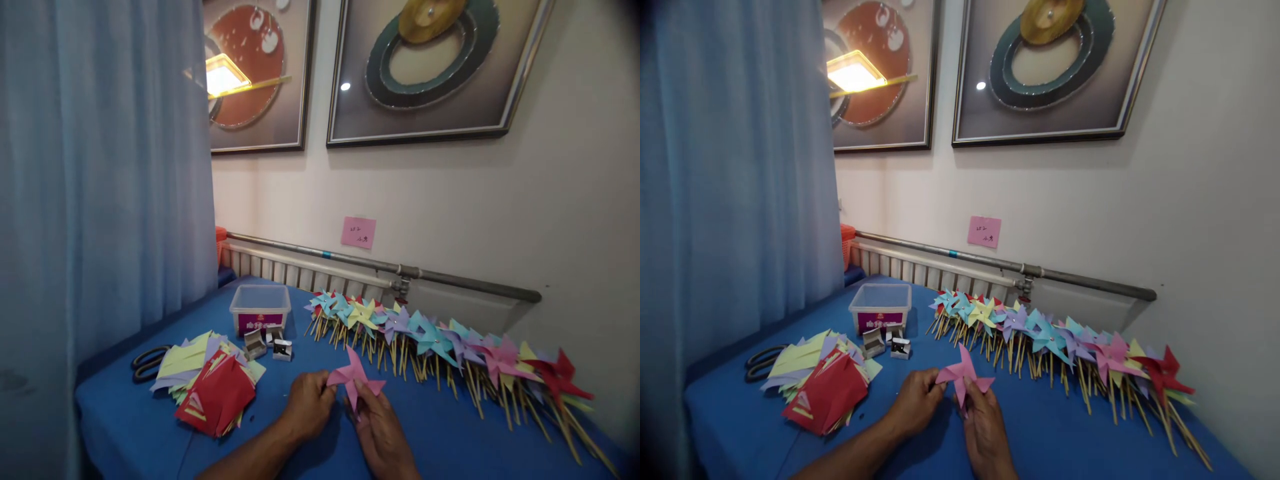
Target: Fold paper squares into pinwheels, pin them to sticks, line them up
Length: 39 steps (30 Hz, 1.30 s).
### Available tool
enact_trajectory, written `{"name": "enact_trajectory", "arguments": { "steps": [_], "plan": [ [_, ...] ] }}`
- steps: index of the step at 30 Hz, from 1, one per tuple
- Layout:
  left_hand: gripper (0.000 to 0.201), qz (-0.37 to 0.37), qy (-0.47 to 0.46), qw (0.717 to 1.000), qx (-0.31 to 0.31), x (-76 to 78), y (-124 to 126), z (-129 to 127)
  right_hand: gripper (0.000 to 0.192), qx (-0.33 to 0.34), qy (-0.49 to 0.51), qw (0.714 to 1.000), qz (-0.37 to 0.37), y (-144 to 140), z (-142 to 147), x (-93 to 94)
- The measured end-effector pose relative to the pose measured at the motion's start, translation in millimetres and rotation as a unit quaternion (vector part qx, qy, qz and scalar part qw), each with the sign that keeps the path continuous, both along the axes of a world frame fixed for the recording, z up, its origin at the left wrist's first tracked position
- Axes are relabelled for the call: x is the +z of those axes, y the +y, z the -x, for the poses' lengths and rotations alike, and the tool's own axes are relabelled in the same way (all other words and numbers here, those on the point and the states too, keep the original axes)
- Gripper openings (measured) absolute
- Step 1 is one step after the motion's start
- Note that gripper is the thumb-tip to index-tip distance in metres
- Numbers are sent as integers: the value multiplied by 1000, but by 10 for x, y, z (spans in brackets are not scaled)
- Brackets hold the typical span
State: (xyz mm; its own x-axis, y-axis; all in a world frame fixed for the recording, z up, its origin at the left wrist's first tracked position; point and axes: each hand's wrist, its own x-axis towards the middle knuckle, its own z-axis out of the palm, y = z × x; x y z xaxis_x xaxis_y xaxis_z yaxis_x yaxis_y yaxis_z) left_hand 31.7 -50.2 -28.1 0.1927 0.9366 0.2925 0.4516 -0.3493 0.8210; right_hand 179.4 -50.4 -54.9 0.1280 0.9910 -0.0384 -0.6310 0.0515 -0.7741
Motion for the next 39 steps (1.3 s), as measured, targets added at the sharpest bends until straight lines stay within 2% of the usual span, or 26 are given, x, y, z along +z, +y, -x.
{"name": "enact_trajectory", "arguments": {
  "steps": [3, 8, 18, 28, 31, 35, 39],
  "plan": [
    [20, 6, -18, 1000, 1, 17, 1, 16, 36, 13, 23, 999, 25, -24, -32, 58],
    [26, 16, -37, 998, -54, 15, -15, 16, 39, 22, 34, 999, 37, -54, -39, 105],
    [32, 19, -22, 997, -67, 17, -32, 44, 43, 13, 16, 998, 56, -86, 5, 136],
    [35, 16, -41, 995, -93, 44, -60, 29, 42, 31, 17, 999, 32, -126, 32, 168],
    [33, 13, -30, 997, -77, 44, -49, 26, 40, 24, 14, 999, 38, -120, 21, 154],
    [26, 6, -18, 1000, -20, 24, -13, 32, 38, 14, 9, 999, 43, -90, -22, 112],
    [23, 27, -26, 999, -36, -2, 1, 23, 37, 13, 15, 999, 48, -62, -49, 76]
  ]
}}
